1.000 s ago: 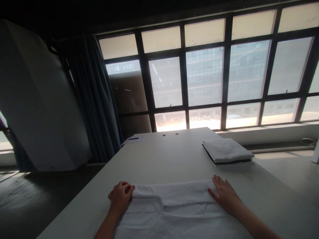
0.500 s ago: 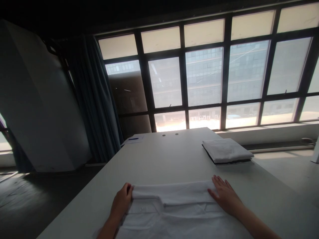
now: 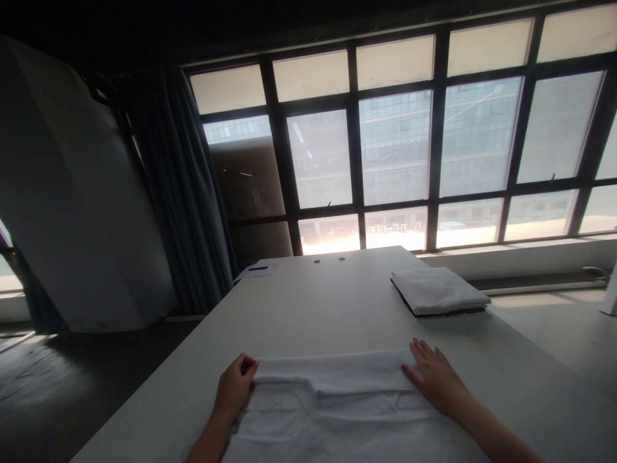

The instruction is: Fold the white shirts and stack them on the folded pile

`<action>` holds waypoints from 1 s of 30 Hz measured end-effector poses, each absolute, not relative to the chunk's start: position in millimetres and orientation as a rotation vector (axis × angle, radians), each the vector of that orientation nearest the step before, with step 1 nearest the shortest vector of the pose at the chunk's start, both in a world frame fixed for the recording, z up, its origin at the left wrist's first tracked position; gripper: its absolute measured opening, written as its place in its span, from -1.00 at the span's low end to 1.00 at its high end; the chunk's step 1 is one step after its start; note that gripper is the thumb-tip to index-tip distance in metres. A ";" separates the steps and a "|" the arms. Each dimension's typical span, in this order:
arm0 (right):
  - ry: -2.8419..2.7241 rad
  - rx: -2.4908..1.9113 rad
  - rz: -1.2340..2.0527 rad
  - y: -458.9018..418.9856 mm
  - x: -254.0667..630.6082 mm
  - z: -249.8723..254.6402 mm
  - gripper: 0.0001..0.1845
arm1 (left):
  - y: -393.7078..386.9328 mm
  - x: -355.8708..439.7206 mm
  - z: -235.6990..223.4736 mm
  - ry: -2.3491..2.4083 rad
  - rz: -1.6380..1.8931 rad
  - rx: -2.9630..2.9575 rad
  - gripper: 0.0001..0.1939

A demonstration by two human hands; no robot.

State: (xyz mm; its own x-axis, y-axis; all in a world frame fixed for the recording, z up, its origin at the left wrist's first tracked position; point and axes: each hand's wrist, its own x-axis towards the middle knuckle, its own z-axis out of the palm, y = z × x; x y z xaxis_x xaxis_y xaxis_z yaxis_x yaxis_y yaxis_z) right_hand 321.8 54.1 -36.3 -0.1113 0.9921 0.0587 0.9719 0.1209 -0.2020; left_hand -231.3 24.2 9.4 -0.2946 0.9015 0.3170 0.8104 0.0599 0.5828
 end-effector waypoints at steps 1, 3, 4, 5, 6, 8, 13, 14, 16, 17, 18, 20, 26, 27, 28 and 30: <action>-2.206 -1.958 0.166 54.1 321.9 -36.5 -0.05 | 24.8 -232.1 9.4 2.172 1.057 1.776 -0.82; -2.201 -1.952 0.162 54.0 322.0 -37.2 -0.06 | 26.4 -233.6 9.0 2.138 1.061 1.773 -0.78; -2.201 -1.952 0.162 53.9 322.0 -37.4 -0.06 | 27.4 -234.3 8.6 2.124 1.063 1.773 -0.75; -2.202 -1.951 0.162 53.9 321.9 -37.6 -0.05 | 28.4 -235.0 7.9 2.115 1.064 1.770 -0.72; -2.204 -1.950 0.160 53.8 321.8 -37.6 -0.05 | 29.2 -235.8 7.0 2.110 1.066 1.765 -0.70; -2.209 -1.952 0.157 53.6 321.5 -37.4 -0.05 | 30.4 -237.2 4.9 2.105 1.073 1.753 -0.66; -2.220 -1.968 0.156 53.4 320.7 -36.0 -0.04 | 29.2 -239.4 2.0 2.056 1.102 1.755 -0.59; -2.220 -1.971 0.158 53.3 320.6 -35.7 -0.04 | 28.5 -239.4 2.3 2.046 1.109 1.757 -0.59; -2.220 -1.979 0.162 53.1 320.4 -35.1 -0.04 | 27.3 -239.0 3.8 2.037 1.121 1.758 -0.59; -2.219 -1.982 0.163 53.1 320.3 -34.9 -0.04 | 26.8 -238.6 4.8 2.040 1.123 1.757 -0.60; -2.219 -1.983 0.164 53.0 320.3 -34.7 -0.05 | 26.5 -238.1 5.9 2.048 1.122 1.756 -0.61; -2.220 -1.982 0.165 53.0 320.5 -34.7 -0.05 | 26.0 -236.8 8.0 2.072 1.114 1.753 -0.64; -2.210 -1.970 0.162 53.9 321.6 -37.0 -0.05 | 24.3 -231.0 12.3 2.162 1.035 1.777 -0.75; -2.208 -1.968 0.164 53.9 321.6 -37.2 -0.05 | 24.0 -230.2 12.6 2.173 1.015 1.790 -0.77; -2.206 -1.966 0.165 53.8 321.5 -37.3 -0.05 | 23.9 -229.4 12.8 2.184 0.995 1.806 -0.78; -2.201 -1.964 0.167 53.5 321.2 -37.1 -0.06 | 24.3 -227.9 12.9 2.201 0.955 1.848 -0.77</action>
State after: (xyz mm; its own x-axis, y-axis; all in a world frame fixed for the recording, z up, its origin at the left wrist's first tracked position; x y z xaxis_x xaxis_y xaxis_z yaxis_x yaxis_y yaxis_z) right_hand 321.2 53.5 -37.1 -0.1067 0.9922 0.0643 0.9712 0.1178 -0.2072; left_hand -227.9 24.3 12.9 -0.2512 0.9198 0.3014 0.8486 0.0595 0.5257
